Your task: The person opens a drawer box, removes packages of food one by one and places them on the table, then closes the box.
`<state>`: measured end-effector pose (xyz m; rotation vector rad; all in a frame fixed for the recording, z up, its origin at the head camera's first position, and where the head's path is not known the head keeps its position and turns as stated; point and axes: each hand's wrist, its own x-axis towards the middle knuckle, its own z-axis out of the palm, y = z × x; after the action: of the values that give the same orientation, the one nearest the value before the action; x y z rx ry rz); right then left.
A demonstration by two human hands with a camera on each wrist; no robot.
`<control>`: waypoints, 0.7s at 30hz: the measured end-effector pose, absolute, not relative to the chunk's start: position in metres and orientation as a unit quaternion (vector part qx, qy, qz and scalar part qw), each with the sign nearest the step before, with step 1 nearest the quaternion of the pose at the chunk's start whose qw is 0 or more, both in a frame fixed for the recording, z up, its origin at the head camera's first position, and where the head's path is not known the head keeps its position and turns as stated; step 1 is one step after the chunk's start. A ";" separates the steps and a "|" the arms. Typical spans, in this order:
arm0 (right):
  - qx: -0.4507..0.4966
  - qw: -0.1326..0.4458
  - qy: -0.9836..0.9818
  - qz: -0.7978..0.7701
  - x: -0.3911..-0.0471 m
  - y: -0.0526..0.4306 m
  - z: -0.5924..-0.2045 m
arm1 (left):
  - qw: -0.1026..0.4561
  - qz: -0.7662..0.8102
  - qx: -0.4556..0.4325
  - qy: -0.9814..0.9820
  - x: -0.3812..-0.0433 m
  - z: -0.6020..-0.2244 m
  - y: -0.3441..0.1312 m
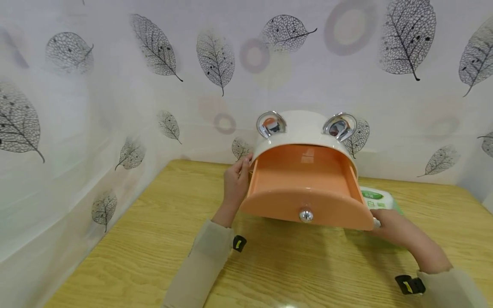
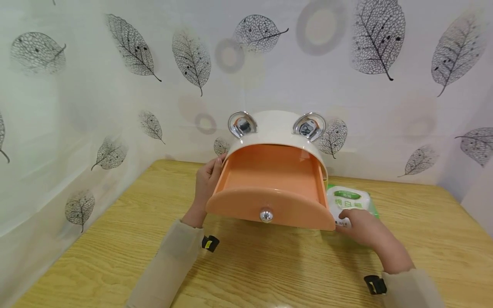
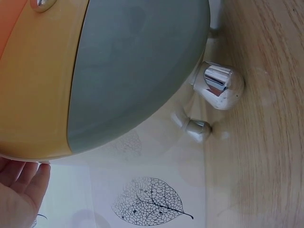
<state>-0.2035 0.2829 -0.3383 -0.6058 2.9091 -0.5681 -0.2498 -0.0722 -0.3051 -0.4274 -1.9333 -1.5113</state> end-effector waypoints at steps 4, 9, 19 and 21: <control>-0.200 0.058 0.960 -0.187 -0.202 0.283 -0.343 | 0.321 -0.570 -0.160 -0.740 -0.235 -0.292 -0.069; -0.195 0.058 0.963 -0.178 -0.201 0.283 -0.348 | 0.321 -0.569 -0.157 -0.741 -0.231 -0.288 -0.068; -0.209 0.057 0.961 -0.174 -0.204 0.283 -0.351 | 0.335 -0.560 -0.177 -0.737 -0.246 -0.302 -0.071; -0.212 0.050 0.960 -0.176 -0.204 0.282 -0.352 | 0.337 -0.559 -0.181 -0.735 -0.253 -0.309 -0.073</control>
<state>-0.2042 0.2818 -0.3521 -0.6456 2.9224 -0.5366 -0.2526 -0.0732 -0.3087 -0.4712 -1.9168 -1.4583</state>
